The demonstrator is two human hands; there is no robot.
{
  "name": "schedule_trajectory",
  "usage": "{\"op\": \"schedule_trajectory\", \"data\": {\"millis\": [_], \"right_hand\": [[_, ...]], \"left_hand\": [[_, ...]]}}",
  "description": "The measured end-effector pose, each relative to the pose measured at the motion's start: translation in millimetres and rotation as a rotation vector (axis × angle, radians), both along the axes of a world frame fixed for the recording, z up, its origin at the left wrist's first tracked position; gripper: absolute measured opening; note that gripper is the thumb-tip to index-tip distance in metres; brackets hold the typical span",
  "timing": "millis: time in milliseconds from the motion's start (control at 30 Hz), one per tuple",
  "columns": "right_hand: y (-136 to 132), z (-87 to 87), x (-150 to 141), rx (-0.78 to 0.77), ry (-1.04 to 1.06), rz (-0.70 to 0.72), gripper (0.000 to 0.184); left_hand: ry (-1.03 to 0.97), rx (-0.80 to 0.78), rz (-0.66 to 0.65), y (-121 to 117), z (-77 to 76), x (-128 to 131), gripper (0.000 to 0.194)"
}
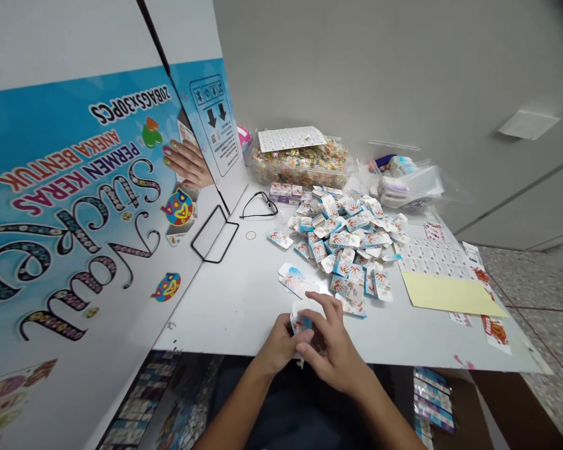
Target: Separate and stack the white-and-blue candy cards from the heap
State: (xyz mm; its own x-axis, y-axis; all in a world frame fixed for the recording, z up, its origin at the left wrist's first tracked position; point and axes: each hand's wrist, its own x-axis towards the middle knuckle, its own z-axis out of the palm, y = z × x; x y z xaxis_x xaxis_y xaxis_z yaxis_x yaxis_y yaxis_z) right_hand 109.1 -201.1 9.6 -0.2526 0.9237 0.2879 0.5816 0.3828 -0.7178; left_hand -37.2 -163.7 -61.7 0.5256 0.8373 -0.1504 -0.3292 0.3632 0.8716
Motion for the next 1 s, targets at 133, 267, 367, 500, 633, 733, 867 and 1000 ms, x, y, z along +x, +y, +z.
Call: {"op": "schedule_trajectory", "data": {"millis": [133,267,367,500,633,733,867,1000], "right_hand": [[8,12.1,1,-0.051,0.015,0.08,0.006],[7,7.7,1,0.017,-0.092,0.055,0.029],[3,-2.3,-1,0.087,-0.195,0.005,0.037],[-2,-10.6,0,0.104,-0.21,-0.008,0.046],[-1,-4.1,3,0.016,-0.072,0.022,0.034],[5,5.1,10,-0.058,0.047,0.053,0.024],[14,12.5,22,-0.166,0.096,0.203,0.017],[13,3.8,23,-0.16,0.129,0.136,0.006]], "left_hand": [[0.115,-0.073,0.119,-6,-11.6,-2,0.036],[-0.018,-0.105,0.04,-8,-17.3,-3,0.036],[-0.135,-0.129,0.02,-10,-21.7,-1,0.036],[-0.205,-0.233,-0.092,-12,-27.4,-1,0.036],[-0.129,-0.112,-0.161,-10,-15.5,-4,0.039],[-0.022,0.035,-0.253,-5,3.4,-5,0.045],[0.075,0.067,-0.22,-2,12.7,-1,0.054],[0.024,-0.01,-0.115,-2,2.6,5,0.056]]}}
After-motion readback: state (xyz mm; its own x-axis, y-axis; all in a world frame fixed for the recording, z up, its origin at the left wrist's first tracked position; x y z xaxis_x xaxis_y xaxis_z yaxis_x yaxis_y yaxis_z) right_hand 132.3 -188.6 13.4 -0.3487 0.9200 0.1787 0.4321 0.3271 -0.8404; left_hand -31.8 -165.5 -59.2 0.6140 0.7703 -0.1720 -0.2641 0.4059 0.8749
